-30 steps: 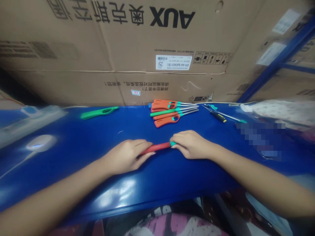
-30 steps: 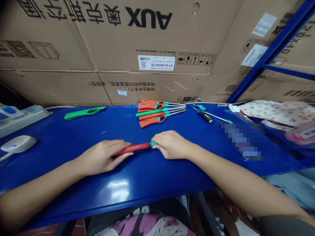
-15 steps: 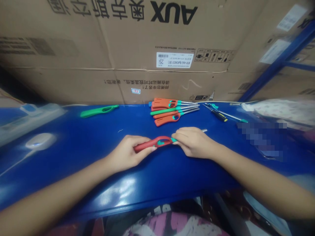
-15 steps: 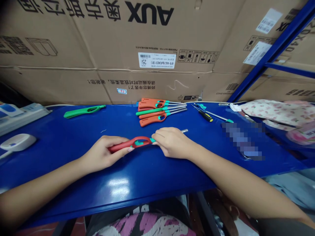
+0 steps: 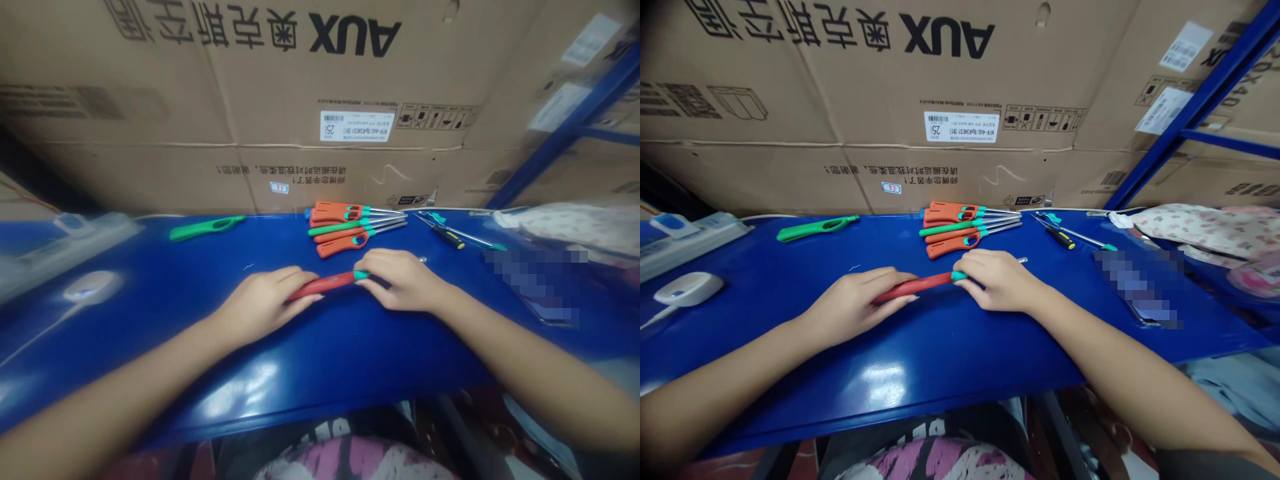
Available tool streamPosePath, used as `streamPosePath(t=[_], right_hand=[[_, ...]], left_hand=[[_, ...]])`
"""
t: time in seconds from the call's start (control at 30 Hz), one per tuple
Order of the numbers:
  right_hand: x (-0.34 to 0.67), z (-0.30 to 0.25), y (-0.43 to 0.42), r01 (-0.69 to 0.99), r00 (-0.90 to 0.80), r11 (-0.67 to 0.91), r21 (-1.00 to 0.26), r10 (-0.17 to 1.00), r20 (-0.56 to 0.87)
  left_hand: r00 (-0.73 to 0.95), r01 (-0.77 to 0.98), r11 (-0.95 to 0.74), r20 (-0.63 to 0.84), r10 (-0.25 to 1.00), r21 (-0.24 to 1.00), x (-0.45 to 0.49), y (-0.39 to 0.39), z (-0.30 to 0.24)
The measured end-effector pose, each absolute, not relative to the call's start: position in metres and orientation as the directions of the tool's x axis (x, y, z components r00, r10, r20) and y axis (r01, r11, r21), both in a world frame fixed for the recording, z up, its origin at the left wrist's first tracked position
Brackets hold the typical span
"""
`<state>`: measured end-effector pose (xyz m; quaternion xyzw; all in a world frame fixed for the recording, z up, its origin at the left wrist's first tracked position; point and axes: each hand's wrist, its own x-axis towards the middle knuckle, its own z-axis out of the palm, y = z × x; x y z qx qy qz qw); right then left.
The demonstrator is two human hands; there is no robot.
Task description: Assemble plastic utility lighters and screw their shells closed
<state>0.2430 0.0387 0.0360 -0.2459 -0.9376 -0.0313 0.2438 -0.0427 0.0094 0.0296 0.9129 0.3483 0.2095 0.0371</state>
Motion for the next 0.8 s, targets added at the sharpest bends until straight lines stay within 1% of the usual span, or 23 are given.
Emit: streamPosePath(t=[0.07,0.13,0.3,0.37,0.43,0.53,0.63,0.73,0.8], right_hand=[[0.247,0.038,0.043,0.498,-0.731,0.860,-0.105,0.483,0.482],[0.250,0.039,0.047,0.517,-0.712,0.845,-0.138,0.514,0.479],[0.253,0.040,0.049,0.528,-0.700,0.823,-0.211,0.562,0.440],[0.253,0.040,0.049,0.541,-0.709,0.809,-0.231,0.586,0.392],[0.254,0.042,0.049,0.569,-0.723,0.791,-0.226,0.612,0.322],[0.256,0.044,0.050,0.613,-0.733,0.763,-0.203,0.646,0.214],[0.257,0.046,0.051,0.616,-0.743,0.754,-0.227,0.652,0.148],[0.259,0.046,0.054,0.567,-0.766,0.769,-0.294,0.624,0.154],[0.260,0.045,0.058,0.544,-0.761,0.774,-0.325,0.618,0.198]], left_hand=[[0.657,0.664,-0.726,0.322,0.681,0.179,-0.042,0.011,0.035],[0.646,0.678,-0.715,0.326,0.690,0.171,-0.041,0.012,0.038],[0.596,0.705,-0.679,0.348,0.724,0.204,-0.044,0.018,0.032],[0.587,0.709,-0.664,0.324,0.742,0.237,-0.045,0.020,0.028],[0.598,0.702,-0.663,0.291,0.747,0.261,-0.045,0.022,0.025],[0.617,0.692,-0.668,0.256,0.744,0.272,-0.045,0.023,0.023],[0.618,0.696,-0.666,0.249,0.746,0.270,-0.044,0.023,0.022],[0.609,0.700,-0.659,0.250,0.752,0.277,-0.044,0.022,0.022],[0.604,0.695,-0.653,0.248,0.758,0.301,-0.044,0.021,0.022]])
